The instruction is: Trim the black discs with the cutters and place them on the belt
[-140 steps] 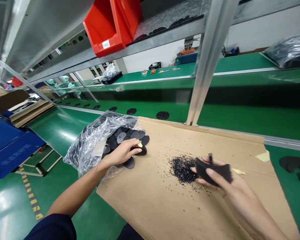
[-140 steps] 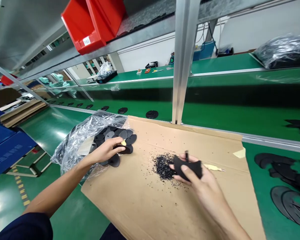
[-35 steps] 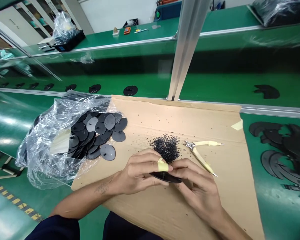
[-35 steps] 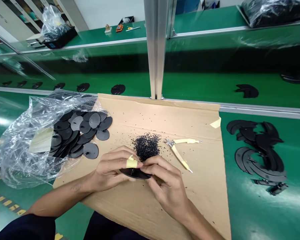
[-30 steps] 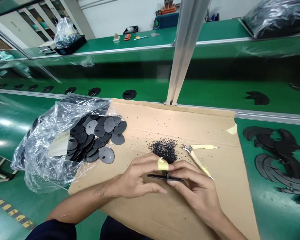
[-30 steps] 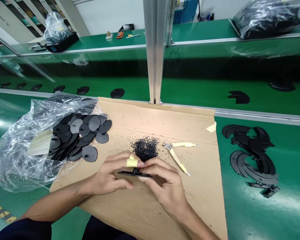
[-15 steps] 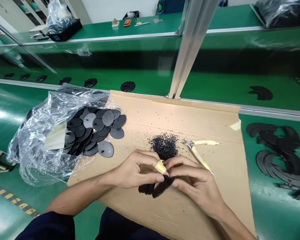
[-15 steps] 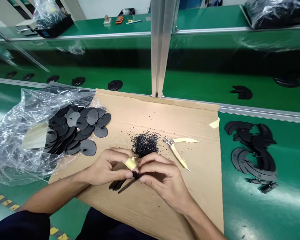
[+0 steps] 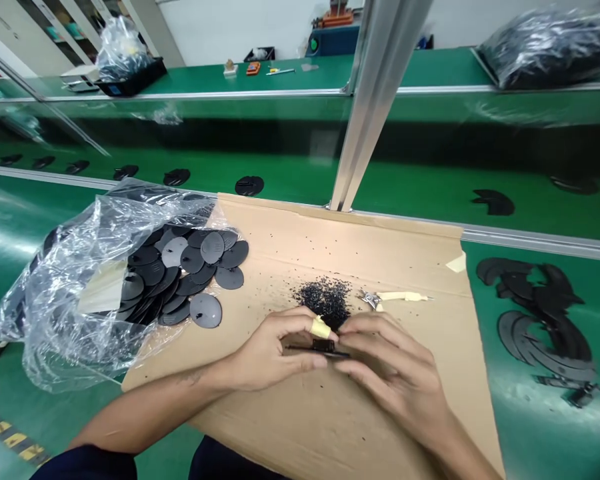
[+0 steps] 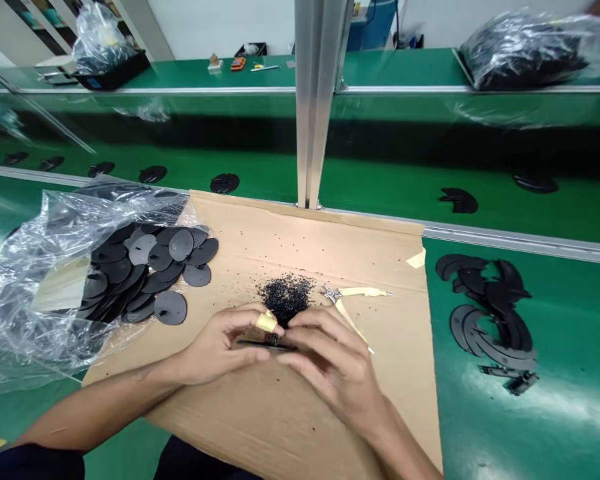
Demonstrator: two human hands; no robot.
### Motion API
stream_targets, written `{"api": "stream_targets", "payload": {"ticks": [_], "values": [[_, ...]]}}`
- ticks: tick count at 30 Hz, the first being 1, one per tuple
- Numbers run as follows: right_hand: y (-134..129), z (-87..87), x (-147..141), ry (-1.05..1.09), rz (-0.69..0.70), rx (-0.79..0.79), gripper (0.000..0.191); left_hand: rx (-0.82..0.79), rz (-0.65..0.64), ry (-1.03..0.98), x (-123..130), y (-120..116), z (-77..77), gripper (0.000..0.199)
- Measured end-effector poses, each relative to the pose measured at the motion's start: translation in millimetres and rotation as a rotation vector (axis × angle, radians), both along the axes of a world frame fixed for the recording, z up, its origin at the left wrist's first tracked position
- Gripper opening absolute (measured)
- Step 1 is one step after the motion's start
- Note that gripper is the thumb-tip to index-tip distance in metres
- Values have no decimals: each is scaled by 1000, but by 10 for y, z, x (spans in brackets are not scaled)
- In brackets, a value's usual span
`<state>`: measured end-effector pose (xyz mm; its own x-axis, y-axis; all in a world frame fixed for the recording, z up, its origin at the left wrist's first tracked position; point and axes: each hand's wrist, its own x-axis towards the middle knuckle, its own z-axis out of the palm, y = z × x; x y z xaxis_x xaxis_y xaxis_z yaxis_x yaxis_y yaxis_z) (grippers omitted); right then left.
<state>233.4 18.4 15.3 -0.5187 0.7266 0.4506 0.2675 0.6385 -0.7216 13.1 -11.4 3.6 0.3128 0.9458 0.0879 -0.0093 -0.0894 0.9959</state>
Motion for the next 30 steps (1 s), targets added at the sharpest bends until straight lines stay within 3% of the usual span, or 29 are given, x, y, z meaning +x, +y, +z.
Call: {"api": "stream_targets", "payload": {"ticks": [2, 5, 8, 12, 16, 24, 30], "values": [[157, -19, 184, -220, -17, 55, 35, 20, 88, 28, -1, 10, -34, 29], [368, -134, 503, -564, -204, 178, 61, 26, 187, 52, -30, 48, -66, 27], [447, -233, 689, -725, -297, 216, 57, 60, 232, 111, -66, 89, -73, 22], [372, -188, 582, -575, -318, 151, 39, 136, 237, 167, -83, 118, -67, 20], [249, -67, 318, -389, -218, 131, 33, 187, 204, 192, -91, 122, -65, 20], [140, -34, 136, -446, -172, 426, 35, 372, 33, 335, -113, 90, -94, 36], [125, -53, 154, -480, -228, 459, 38, 387, 83, 381, -109, 89, -108, 36]]}}
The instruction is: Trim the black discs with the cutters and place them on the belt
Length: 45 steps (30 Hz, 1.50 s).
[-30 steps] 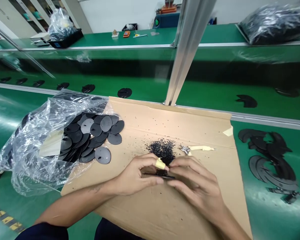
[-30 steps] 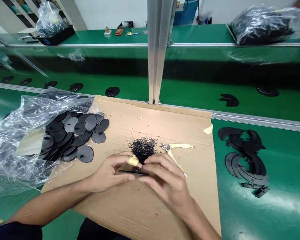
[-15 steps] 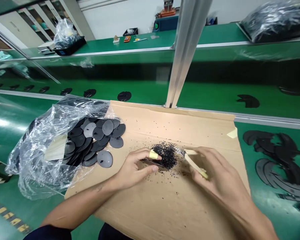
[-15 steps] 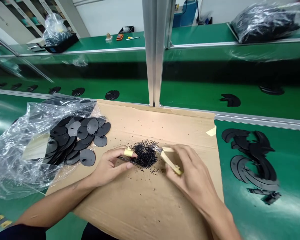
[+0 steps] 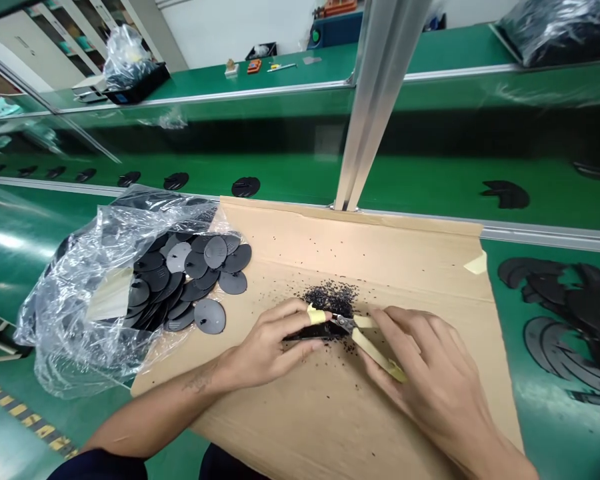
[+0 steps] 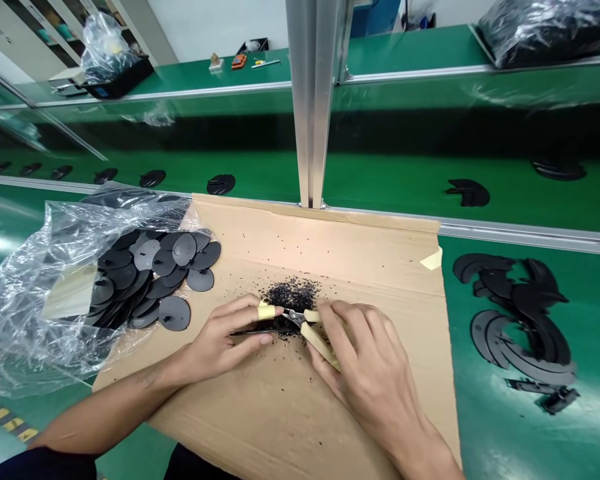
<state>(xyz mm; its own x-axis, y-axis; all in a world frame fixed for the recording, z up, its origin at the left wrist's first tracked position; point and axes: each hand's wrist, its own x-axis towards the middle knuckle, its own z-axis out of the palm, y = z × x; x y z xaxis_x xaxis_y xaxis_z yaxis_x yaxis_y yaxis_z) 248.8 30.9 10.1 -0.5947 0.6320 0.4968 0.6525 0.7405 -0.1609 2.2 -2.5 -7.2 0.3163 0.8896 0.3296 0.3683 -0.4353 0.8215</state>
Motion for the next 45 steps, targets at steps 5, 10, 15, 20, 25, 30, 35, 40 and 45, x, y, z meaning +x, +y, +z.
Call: {"api": "stream_targets", "payload": {"ticks": [5, 10, 15, 20, 25, 30, 35, 40, 45], "values": [[-10, 31, 22, 220, 40, -233, 39, -2, 52, -54, -9, 7, 2, 27], [-28, 68, 3, 289, 124, -356, 37, 6, 41, -125, -14, 2, -6, 27], [-21, 76, 5, 293, 176, -428, 36, 7, 6, -180, -18, 13, 6, 26], [-7, 60, 17, 304, 199, -422, 33, 27, -18, -195, -26, 16, 5, 30], [-18, 62, 41, 269, 202, -345, 31, 42, -41, -220, 0, 11, -2, 29], [-16, 62, 58, 249, 196, -315, 27, -2, -45, -189, -19, 21, 20, 24], [-3, 48, 30, 180, 104, -192, 27, -19, -20, -81, -65, 31, 80, 29], [-39, 48, -7, 74, 67, -86, 22, 24, -66, 98, -46, 54, 111, 27], [8, 12, 40, 5, -50, -97, 23, -65, 185, -15, -78, 55, 66, 22]]}}
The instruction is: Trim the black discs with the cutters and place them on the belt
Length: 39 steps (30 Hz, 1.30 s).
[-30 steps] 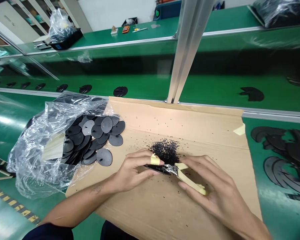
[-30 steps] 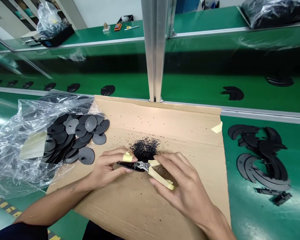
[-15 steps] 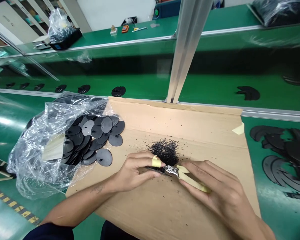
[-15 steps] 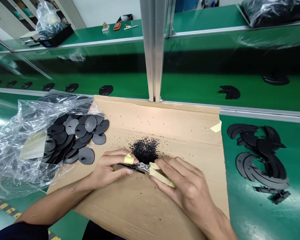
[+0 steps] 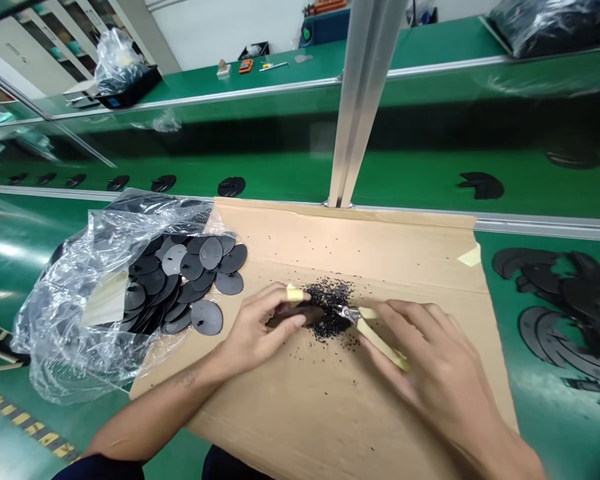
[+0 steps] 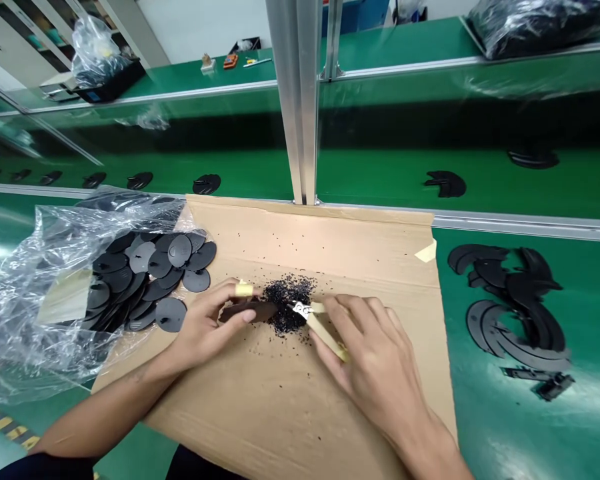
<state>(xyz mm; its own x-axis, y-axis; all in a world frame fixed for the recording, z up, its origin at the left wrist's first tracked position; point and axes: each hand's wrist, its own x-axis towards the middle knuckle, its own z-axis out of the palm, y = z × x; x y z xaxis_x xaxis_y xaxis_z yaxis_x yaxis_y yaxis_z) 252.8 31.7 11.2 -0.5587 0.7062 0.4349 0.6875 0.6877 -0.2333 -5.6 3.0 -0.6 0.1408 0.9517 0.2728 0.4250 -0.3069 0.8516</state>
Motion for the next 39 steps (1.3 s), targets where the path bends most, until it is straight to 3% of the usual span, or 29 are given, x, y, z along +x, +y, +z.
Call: {"api": "stream_targets", "payload": {"ticks": [3, 6, 12, 17, 22, 24, 29, 35, 39], "values": [[35, -13, 43, -32, -56, -70, 23, -92, 119, -225, 10, 10, -26, 19], [19, 17, 52, 106, -19, -209, 26, -159, 141, -409, 28, 24, -29, 26], [-33, 113, 30, 372, 116, -473, 33, -409, 43, -357, 16, -18, -22, 33], [4, 110, 58, 436, 138, -513, 32, -264, 48, -442, 34, -13, -49, 25], [-86, 76, -43, 445, 275, -542, 40, -269, -40, -432, 94, -32, -44, 16], [-130, 70, -92, 444, 319, -544, 44, -211, -74, -363, 102, -49, -34, 13], [-122, 92, -88, 501, 411, -564, 46, 14, -121, -138, 59, -35, -24, 30], [-41, 105, -18, 437, 158, -342, 42, 80, -167, -126, 33, -21, -48, 30], [-21, 89, -26, 370, 190, -268, 41, 85, -197, -128, 45, -38, -42, 31]]}}
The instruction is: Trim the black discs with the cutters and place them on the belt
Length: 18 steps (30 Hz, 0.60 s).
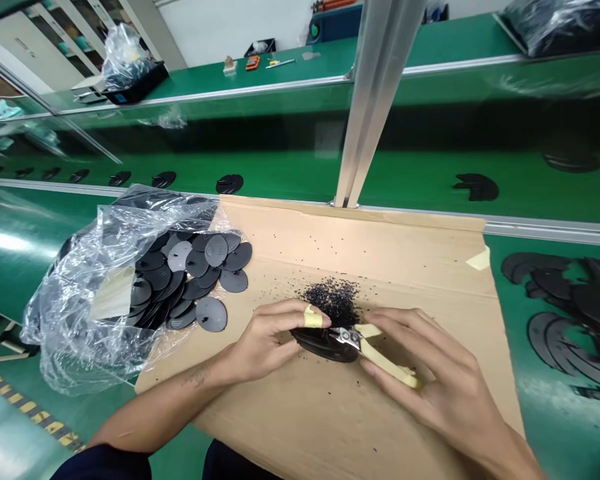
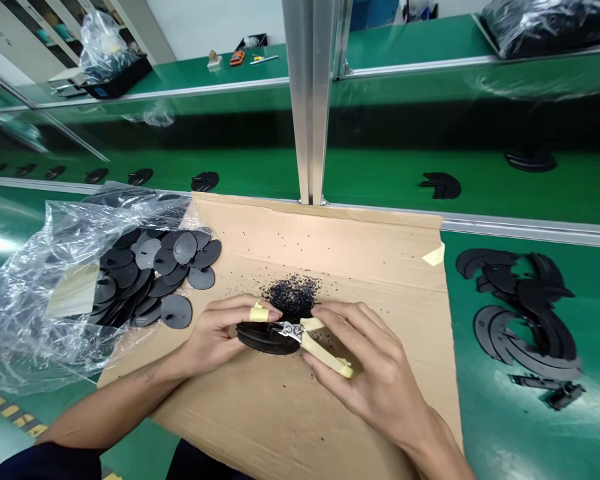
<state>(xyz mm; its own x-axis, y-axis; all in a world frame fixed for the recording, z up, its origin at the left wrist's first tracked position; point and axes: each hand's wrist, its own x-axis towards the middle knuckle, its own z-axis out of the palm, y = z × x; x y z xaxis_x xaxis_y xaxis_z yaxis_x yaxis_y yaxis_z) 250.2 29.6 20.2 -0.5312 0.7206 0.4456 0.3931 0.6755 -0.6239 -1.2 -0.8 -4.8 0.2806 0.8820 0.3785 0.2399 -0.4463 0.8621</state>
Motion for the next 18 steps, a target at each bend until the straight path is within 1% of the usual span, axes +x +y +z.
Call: {"api": "stream_targets", "payload": {"ticks": [3, 7, 11, 14, 18], "values": [[-1, -13, -8, -23, 29, 27, 41, -8, -31, 0, -1, -3, -2, 31], [-12, -28, -11, -46, 32, 48, 43, -2, -40, -11, -10, 2, -14, 28], [-11, -48, 2, -67, 46, 80, 44, 11, -54, -36, -12, 1, -24, 32], [-12, -61, 22, -101, 48, 128, 41, 19, -57, -46, -7, -13, -28, 32], [-42, -55, 42, -153, 14, 147, 34, 22, -46, -55, 14, -25, -21, 31]]}}
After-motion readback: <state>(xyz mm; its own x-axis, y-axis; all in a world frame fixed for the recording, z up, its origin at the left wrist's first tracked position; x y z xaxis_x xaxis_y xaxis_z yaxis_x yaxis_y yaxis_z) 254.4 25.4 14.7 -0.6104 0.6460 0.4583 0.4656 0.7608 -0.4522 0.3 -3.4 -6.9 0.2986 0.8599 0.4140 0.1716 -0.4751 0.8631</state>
